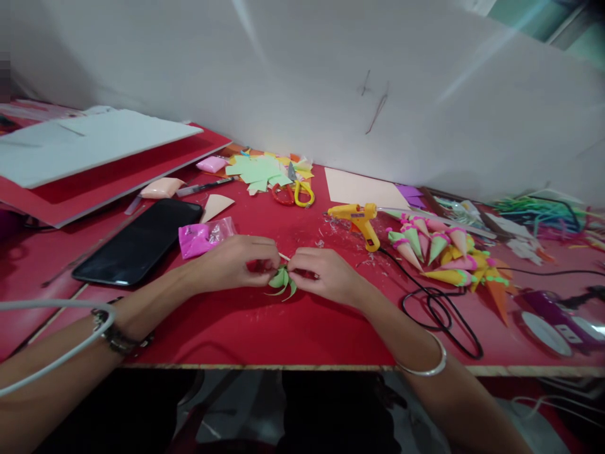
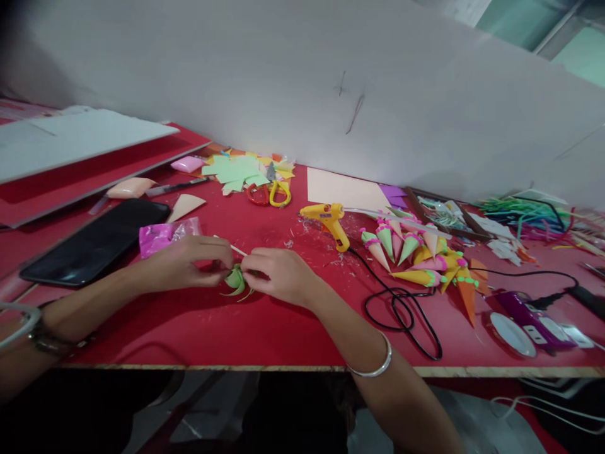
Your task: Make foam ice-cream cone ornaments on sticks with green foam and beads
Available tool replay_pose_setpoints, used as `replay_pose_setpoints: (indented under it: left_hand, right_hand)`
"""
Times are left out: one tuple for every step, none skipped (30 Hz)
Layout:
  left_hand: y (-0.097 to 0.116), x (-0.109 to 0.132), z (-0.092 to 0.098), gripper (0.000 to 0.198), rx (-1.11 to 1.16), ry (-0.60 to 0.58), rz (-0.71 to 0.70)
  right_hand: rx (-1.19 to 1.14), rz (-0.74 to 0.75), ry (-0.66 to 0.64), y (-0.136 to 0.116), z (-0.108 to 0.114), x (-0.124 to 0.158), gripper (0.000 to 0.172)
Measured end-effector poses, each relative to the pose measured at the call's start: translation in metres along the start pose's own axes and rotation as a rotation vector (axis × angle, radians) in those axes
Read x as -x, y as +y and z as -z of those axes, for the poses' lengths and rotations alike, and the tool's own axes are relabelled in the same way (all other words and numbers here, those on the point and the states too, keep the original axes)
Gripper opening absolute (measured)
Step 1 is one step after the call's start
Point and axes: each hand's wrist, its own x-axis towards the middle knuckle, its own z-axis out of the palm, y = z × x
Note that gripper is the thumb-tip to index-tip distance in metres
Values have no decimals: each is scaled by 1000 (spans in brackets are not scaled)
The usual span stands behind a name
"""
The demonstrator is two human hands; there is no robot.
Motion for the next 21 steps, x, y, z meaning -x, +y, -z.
replay_pose_setpoints:
  left_hand:
    - [0, 0, 0, 8, 4, 3, 0]
    - [0, 0, 0, 8, 9, 5, -1]
    - [0, 0, 0, 8, 15, 8, 0]
    - [-1, 0, -1, 7, 19, 9, 2]
    - [-1, 0, -1, 7, 23, 10, 4]
    - [-2, 0, -1, 7, 26, 11, 6]
    - [-2, 0, -1, 6, 27, 12, 8]
    - [-2, 0, -2, 6, 27, 11, 9]
    - [-3, 0, -2, 6, 26, 9, 11]
    - [-3, 0, -2, 6, 24, 8, 13]
    - [-3, 0, -2, 7, 21, 8, 15]
    - [-3, 0, -2, 7, 19, 7, 17]
    - [-3, 0, -2, 7, 17, 6, 18]
    - [-4, 0, -2, 8, 18, 6, 18]
    - [-4, 0, -2, 8, 19, 4, 16]
    - [-4, 0, -2, 8, 22, 3, 11]
    - [-4, 0, -2, 9, 23, 1, 8]
    - [-4, 0, -2, 9, 25, 1, 6]
    - [-4, 0, -2, 9, 28, 2, 3]
    - [-4, 0, -2, 9, 30, 3, 2]
    - [-4, 0, -2, 9, 32, 1, 4]
  right_hand:
    - [-5, 0, 2, 0, 0, 0, 15]
    - [-11, 0, 5, 0, 0, 0, 15]
    - [-16, -1, 7, 0, 0, 0, 14]
    - [-20, -2, 7, 0, 0, 0, 14]
    - [-21, -3, 7, 0, 0, 0, 14]
    - [-20, -3, 7, 0, 0, 0, 14]
    - [-19, 0, 7, 0, 0, 0, 15]
    - [-17, 3, 6, 0, 0, 0, 15]
    - [-16, 5, 7, 0, 0, 0, 15]
    - [-15, 6, 8, 1, 0, 0, 15]
    - [-15, 6, 8, 1, 0, 0, 16]
    - [-15, 5, 10, 1, 0, 0, 16]
    - [-16, 1, 10, 1, 0, 0, 16]
    - [-18, -3, 10, 1, 0, 0, 15]
    - [-21, -7, 11, 1, 0, 0, 15]
    - [-25, -11, 13, 1, 0, 0, 14]
    - [-32, -15, 15, 1, -1, 0, 14]
    - [-40, -18, 19, 0, -1, 0, 14]
    - [-48, -18, 24, 0, -1, 0, 13]
    - [-56, -17, 28, 0, -2, 0, 12]
    - [-63, -15, 30, 0, -2, 0, 12]
